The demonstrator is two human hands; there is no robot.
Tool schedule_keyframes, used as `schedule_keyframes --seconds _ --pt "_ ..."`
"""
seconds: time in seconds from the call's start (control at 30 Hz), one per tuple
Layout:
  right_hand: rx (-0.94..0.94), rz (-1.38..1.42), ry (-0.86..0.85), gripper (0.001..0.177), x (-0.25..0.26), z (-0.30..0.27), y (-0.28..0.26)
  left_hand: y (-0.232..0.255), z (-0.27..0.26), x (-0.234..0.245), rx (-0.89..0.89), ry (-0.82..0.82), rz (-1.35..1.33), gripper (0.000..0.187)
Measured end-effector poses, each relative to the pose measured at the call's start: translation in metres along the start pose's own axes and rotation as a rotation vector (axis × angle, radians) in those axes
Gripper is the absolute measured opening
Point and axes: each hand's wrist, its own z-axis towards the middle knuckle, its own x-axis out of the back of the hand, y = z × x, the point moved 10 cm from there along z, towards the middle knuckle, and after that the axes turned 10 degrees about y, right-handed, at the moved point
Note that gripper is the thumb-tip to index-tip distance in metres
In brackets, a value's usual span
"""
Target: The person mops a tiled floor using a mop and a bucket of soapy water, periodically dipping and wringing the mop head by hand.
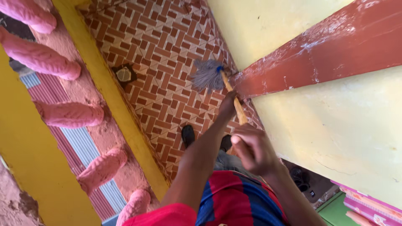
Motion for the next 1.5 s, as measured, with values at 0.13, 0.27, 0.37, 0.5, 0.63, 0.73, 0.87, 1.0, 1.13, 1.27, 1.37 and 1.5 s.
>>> schedule_keyframes --seconds 0.13,0.27,0.37,0.5,0.63,0.73,0.87,1.0,1.13,1.27,1.37,1.5 --pt "-0.016 -0.029 -0.011 0.029 -0.003 0.011 0.020 0.041 0.014 -0.020 -0.363 -0.067 0.508 0.017" --pt "-0.238 0.141 0.240 0.019 0.057 0.008 0.075 0.076 -0.051 -0.076 -1.069 -0.085 1.487 0.024" --pt "-0.225 0.279 0.510 0.026 0.130 -0.001 0.069 0.058 -0.059 -0.096 -0.771 -0.028 1.287 0.032" --pt "-0.175 0.436 0.530 0.043 0.173 -0.003 0.029 0.036 -0.110 -0.116 -0.895 0.009 1.301 0.043" --pt "-0.211 0.259 0.565 0.035 0.203 -0.028 0.036 -0.013 -0.121 -0.119 -0.612 -0.077 1.300 0.047" --pt "-0.174 0.331 0.508 0.037 0.232 -0.067 0.116 -0.042 -0.126 -0.122 -0.560 -0.211 1.323 0.031" --pt "-0.130 0.556 0.469 0.041 0.301 -0.145 0.269 -0.075 -0.135 -0.113 -0.417 -0.398 1.560 0.023" --pt "-0.087 0.749 0.483 0.046 0.325 -0.198 0.337 -0.069 -0.136 -0.098 -0.391 -0.420 1.701 0.023" --pt "-0.160 0.893 0.599 0.049 0.285 -0.189 0.305 -0.044 -0.124 -0.070 -0.430 -0.317 1.725 0.018" --pt "-0.264 0.997 0.605 0.053 0.231 -0.125 0.232 0.007 -0.117 -0.030 -0.603 -0.039 1.545 0.012" --pt "-0.327 0.936 0.515 0.048 0.191 -0.076 0.196 0.056 -0.143 -0.004 -0.858 0.177 1.449 0.020" --pt "-0.348 0.874 0.289 0.045 0.131 -0.041 0.160 0.087 -0.191 0.041 -0.852 0.397 1.231 0.007"
